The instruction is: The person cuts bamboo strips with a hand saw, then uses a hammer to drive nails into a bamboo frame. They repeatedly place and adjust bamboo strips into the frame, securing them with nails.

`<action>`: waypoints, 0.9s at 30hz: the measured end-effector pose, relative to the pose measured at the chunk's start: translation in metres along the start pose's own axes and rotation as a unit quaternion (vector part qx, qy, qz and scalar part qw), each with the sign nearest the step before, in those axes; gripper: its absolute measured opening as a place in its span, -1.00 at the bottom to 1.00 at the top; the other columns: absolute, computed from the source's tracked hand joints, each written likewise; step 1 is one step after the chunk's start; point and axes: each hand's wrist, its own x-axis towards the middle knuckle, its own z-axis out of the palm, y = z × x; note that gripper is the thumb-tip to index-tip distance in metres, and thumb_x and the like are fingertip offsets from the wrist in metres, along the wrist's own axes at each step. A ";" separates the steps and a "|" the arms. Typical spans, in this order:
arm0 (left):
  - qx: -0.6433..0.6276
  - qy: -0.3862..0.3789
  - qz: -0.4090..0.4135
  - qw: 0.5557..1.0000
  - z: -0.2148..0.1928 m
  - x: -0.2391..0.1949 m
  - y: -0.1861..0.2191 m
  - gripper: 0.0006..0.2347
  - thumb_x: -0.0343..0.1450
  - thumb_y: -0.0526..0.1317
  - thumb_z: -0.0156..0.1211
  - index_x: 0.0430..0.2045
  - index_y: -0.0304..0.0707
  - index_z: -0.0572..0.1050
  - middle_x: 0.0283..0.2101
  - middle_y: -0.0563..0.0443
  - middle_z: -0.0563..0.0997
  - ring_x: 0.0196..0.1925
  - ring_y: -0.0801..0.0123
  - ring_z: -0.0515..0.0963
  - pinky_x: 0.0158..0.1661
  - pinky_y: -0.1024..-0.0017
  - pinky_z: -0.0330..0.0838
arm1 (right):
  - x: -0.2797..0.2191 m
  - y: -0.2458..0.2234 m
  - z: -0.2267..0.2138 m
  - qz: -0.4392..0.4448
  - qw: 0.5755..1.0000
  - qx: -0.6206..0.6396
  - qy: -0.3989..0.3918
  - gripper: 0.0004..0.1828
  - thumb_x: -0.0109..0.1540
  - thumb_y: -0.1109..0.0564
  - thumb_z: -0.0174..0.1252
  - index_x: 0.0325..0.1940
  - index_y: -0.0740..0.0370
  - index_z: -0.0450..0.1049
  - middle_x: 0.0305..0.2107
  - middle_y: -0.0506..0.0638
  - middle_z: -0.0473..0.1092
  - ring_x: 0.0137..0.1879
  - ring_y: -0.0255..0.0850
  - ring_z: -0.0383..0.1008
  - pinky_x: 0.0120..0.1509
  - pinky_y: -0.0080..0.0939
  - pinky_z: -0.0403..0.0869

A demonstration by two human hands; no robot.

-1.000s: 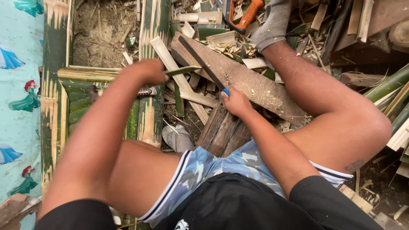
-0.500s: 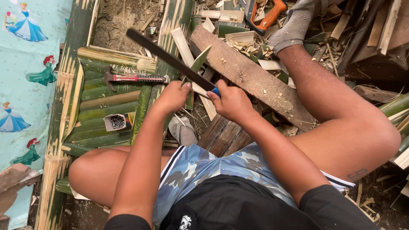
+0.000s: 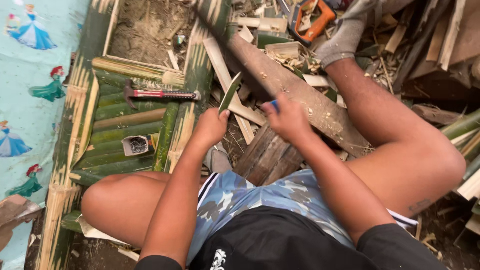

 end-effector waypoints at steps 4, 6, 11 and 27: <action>0.085 0.005 -0.009 0.996 0.001 0.005 0.004 -0.69 0.50 -0.11 0.07 -0.36 -0.49 0.56 -0.30 -0.56 0.58 -0.13 -0.43 0.56 -0.07 -0.13 0.43 | -0.008 -0.030 0.005 -0.069 0.991 -0.050 -0.100 -0.60 0.31 -0.13 0.18 -0.20 0.28 0.33 -0.58 0.29 0.44 -0.38 0.34 0.49 -0.31 0.29 0.42; 0.082 -0.006 -0.020 0.996 -0.002 -0.012 0.008 -0.69 0.52 -0.11 0.04 -0.36 -0.50 0.54 -0.31 -0.55 0.58 -0.14 -0.44 0.55 -0.09 -0.16 0.42 | 0.000 -0.024 0.007 -0.036 0.997 0.015 -0.069 -0.60 0.33 -0.14 0.15 -0.19 0.27 0.32 -0.59 0.28 0.45 -0.40 0.27 0.53 -0.30 0.21 0.46; -0.023 -0.082 -0.027 0.996 -0.024 -0.037 0.033 -0.72 0.55 -0.10 0.03 -0.25 -0.41 0.54 -0.41 -0.43 0.60 -0.36 -0.20 0.59 -0.32 -0.02 0.44 | 0.034 0.040 0.013 0.110 0.993 0.018 -0.026 -0.58 0.35 -0.17 0.11 -0.17 0.27 0.38 -0.46 0.31 0.48 -0.32 0.27 0.54 -0.22 0.20 0.48; 0.188 0.201 0.156 0.948 -0.207 -0.090 -0.043 -0.39 0.25 -0.06 0.45 0.07 -0.51 0.38 -0.44 -0.45 0.59 -0.37 -0.33 0.60 -0.35 -0.06 0.49 | 0.056 0.133 0.033 0.056 0.925 -0.375 0.010 -0.46 0.21 -0.08 0.30 0.10 0.38 0.48 0.15 0.35 0.29 0.25 0.33 0.27 0.18 0.28 0.38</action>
